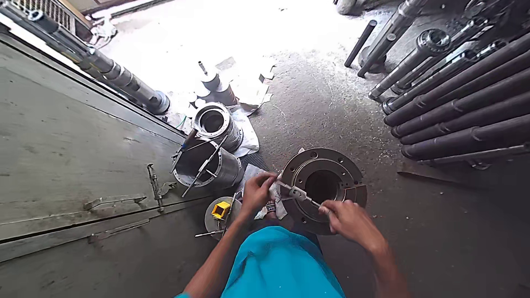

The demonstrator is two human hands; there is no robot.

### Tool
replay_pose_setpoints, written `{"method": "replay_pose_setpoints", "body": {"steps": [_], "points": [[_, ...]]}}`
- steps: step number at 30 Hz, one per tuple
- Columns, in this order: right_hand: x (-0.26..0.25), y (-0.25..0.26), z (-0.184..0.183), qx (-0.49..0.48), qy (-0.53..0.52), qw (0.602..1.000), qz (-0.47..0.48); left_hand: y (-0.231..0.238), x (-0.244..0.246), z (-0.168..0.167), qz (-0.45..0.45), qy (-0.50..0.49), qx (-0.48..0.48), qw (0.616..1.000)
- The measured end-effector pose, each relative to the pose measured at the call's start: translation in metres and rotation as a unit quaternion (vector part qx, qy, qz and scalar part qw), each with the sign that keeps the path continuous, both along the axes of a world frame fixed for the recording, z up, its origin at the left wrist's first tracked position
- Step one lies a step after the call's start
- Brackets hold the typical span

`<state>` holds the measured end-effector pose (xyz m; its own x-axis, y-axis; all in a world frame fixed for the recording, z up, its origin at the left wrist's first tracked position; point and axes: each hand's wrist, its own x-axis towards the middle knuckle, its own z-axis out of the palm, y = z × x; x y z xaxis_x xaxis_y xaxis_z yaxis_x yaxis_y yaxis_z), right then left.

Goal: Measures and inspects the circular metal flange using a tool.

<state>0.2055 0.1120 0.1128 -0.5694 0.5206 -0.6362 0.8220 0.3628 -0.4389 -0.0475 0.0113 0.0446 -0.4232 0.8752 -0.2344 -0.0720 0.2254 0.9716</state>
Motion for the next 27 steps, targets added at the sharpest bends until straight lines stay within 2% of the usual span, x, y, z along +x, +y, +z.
{"method": "replay_pose_setpoints", "body": {"steps": [2, 3, 4, 5, 7, 8, 9, 10, 11, 12, 13, 15, 17, 18, 20, 23, 27], "points": [[-0.012, -0.03, -0.017, -0.153, 0.08, 0.984, -0.035, 0.056, -0.001, 0.003, -0.125, 0.043, 0.011, 0.991], [-0.025, -0.046, -0.028, -0.219, 0.145, 0.962, -0.079, 0.084, 0.006, 0.011, -0.213, 0.084, 0.013, 0.973], [-0.041, -0.063, -0.04, -0.262, 0.215, 0.93, -0.145, 0.107, 0.018, 0.022, -0.309, 0.14, 0.018, 0.941], [-0.061, -0.079, -0.048, -0.276, 0.274, 0.894, -0.222, 0.124, 0.034, 0.034, -0.409, 0.2, 0.016, 0.89], [-0.102, -0.099, -0.045, -0.242, 0.315, 0.849, -0.348, 0.136, 0.07, 0.048, -0.558, 0.291, -0.005, 0.777], [-0.115, -0.098, -0.034, -0.235, 0.278, 0.858, -0.362, 0.133, 0.083, 0.047, -0.591, 0.319, -0.015, 0.741], [-0.121, -0.089, -0.021, -0.245, 0.232, 0.877, -0.343, 0.129, 0.086, 0.053, -0.602, 0.337, -0.036, 0.722], [-0.121, -0.084, -0.014, -0.255, 0.213, 0.89, -0.313, 0.121, 0.08, 0.06, -0.591, 0.345, -0.055, 0.727], [-0.111, -0.081, -0.014, -0.273, 0.226, 0.898, -0.262, 0.109, 0.067, 0.064, -0.557, 0.337, -0.056, 0.757], [-0.096, -0.078, -0.02, -0.271, 0.268, 0.904, -0.195, 0.094, 0.048, 0.062, -0.502, 0.319, -0.046, 0.802], [-0.078, -0.074, -0.027, -0.215, 0.316, 0.912, -0.149, 0.078, 0.026, 0.057, -0.436, 0.294, -0.028, 0.85], [-0.046, -0.063, -0.033, 0.038, 0.381, 0.915, -0.129, 0.033, -0.016, 0.036, -0.342, 0.241, -0.022, 0.908], [-0.021, -0.031, -0.036, 0.265, 0.343, 0.892, -0.129, -0.012, -0.032, 0.018, -0.283, 0.143, -0.044, 0.947], [-0.009, -0.012, -0.038, 0.311, 0.302, 0.893, -0.123, -0.03, -0.028, 0.012, -0.243, 0.073, -0.044, 0.966], [0.008, 0.016, -0.041, 0.289, 0.239, 0.921, -0.108, -0.05, -0.008, 0.007, -0.142, -0.052, -0.026, 0.988], [0.022, 0.022, -0.039, 0.21, 0.212, 0.95, -0.094, -0.043, 0.009, 0.01, -0.048, -0.101, -0.007, 0.994], [0.028, 0.014, -0.038, 0.208, 0.209, 0.951, -0.091, -0.034, -0.006, 0.007, -0.103, -0.093, 0.007, 0.99]]}}
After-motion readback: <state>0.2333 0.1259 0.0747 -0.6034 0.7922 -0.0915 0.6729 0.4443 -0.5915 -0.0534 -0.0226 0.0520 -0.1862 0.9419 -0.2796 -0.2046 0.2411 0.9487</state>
